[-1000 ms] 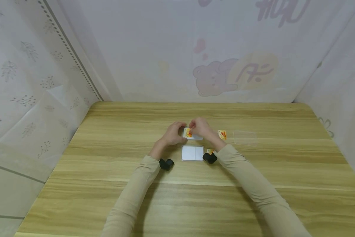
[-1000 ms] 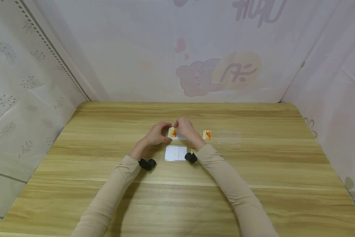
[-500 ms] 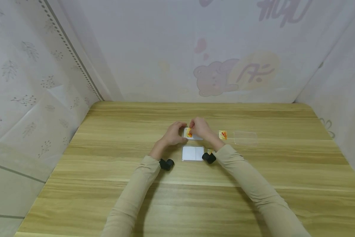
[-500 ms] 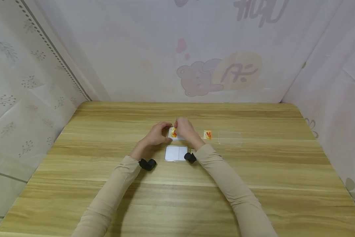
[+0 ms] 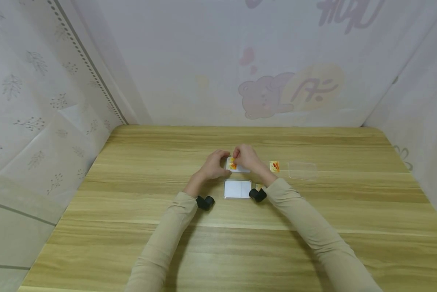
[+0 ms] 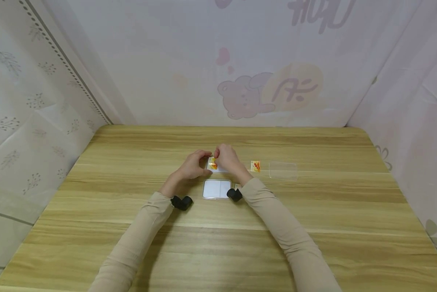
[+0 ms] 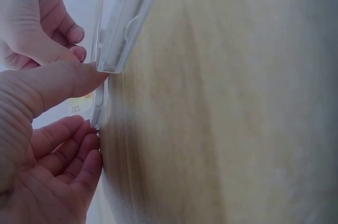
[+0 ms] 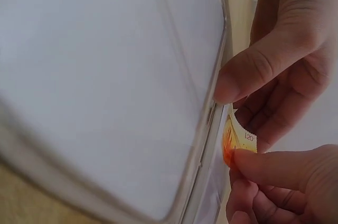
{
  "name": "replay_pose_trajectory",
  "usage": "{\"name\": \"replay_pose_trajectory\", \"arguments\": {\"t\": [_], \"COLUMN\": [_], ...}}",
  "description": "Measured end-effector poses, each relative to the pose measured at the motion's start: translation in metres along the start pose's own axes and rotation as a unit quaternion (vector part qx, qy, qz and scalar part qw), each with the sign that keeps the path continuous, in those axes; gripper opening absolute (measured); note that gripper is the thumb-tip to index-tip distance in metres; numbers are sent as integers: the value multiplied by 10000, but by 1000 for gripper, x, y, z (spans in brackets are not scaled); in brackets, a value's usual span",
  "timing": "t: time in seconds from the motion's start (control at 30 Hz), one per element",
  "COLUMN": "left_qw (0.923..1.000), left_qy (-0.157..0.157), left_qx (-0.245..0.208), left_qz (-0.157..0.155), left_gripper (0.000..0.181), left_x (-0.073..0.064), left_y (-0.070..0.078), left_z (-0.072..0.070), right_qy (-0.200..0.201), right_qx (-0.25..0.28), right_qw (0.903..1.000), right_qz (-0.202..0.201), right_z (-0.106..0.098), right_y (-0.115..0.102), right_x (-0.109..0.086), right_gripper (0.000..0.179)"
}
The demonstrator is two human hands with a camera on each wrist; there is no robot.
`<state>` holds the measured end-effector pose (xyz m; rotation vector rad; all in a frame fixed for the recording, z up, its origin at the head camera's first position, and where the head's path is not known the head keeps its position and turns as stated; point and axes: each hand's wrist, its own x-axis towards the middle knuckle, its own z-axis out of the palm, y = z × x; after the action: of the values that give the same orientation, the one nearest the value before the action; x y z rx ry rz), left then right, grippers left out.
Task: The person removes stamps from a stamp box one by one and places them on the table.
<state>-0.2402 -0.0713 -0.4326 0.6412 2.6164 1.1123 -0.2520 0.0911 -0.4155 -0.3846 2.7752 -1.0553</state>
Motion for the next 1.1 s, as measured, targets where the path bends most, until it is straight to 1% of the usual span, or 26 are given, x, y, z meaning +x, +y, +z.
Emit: {"name": "replay_pose_trajectory", "arguments": {"t": [0.2, 0.23, 0.33, 0.43, 0.6, 0.67, 0.8, 1.0, 1.1], "left_qw": [10000, 10000, 10000, 9998, 9999, 9999, 9999, 9999, 9998], "left_qy": [-25, -29, -46, -28, -56, -68, -54, -74, -62], "left_qx": [-4, 6, 49, 167, 161, 140, 159, 133, 178], "left_qz": [47, 52, 19, 59, 15, -28, -15, -17, -6], "left_gripper": [64, 64, 64, 63, 62, 62, 62, 63, 62], "left_x": [0, 0, 0, 0, 0, 0, -1, -1, -2], "left_y": [0, 0, 2, 4, 6, 6, 6, 6, 5], "left_z": [0, 0, -1, -2, -3, -3, -3, -2, -2], "right_qy": [52, 40, -27, -134, -244, -243, -221, -200, -199], "right_qx": [649, 758, 999, 1193, 1500, 1572, 1670, 1659, 1637], "right_qw": [9978, 9970, 9950, 9924, 9863, 9847, 9830, 9834, 9834], "right_qz": [-155, -152, -7, 266, 637, 716, 735, 707, 757], "right_z": [-2, -3, -7, -10, -14, -16, -18, -23, -25], "right_y": [5, 6, 6, 8, 10, 11, 13, 18, 22], "right_x": [-3, -4, -7, -8, -9, -10, -11, -14, -16], "right_gripper": [1, 2, 8, 12, 15, 16, 16, 16, 16]}}
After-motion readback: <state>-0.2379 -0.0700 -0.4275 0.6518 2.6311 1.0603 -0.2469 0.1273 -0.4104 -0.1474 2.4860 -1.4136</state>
